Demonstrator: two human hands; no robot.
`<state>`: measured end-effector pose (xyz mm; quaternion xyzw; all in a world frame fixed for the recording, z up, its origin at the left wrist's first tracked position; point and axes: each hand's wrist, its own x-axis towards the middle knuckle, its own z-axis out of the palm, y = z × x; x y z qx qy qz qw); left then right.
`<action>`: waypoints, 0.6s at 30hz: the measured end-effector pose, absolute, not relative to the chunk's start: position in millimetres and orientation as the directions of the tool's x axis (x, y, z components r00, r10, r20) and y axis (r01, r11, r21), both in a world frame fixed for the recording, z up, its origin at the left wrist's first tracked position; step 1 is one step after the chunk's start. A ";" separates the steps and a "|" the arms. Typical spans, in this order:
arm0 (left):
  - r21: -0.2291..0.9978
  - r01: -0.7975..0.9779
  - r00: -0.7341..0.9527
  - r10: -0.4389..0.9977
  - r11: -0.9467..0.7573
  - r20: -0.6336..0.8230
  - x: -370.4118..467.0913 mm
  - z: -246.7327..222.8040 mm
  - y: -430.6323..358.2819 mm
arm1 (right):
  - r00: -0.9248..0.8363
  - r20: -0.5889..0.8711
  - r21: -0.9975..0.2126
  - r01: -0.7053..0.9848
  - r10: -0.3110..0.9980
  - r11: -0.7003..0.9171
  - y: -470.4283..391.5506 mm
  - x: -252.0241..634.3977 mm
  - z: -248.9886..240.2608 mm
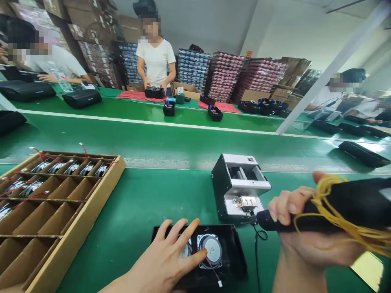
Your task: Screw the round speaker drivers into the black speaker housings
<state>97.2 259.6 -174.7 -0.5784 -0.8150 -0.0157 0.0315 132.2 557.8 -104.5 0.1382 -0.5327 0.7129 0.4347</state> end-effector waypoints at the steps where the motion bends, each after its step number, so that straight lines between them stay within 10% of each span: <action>1: 0.021 0.942 -0.336 0.941 0.336 0.034 96.2 -172.2 258.9 | -0.589 0.665 -0.631 -0.772 0.459 -0.077 552.5 133.2 -100.3; 9: 0.183 0.891 -0.403 0.909 0.416 -0.103 102.0 -148.8 262.6 | -0.748 0.619 -0.640 -0.657 0.240 -0.397 488.7 120.6 -106.4; 18: 0.221 0.873 -0.430 0.900 0.434 -0.068 105.0 -148.4 260.3 | -0.869 0.441 -0.774 -0.494 0.222 -0.396 466.5 108.6 -140.0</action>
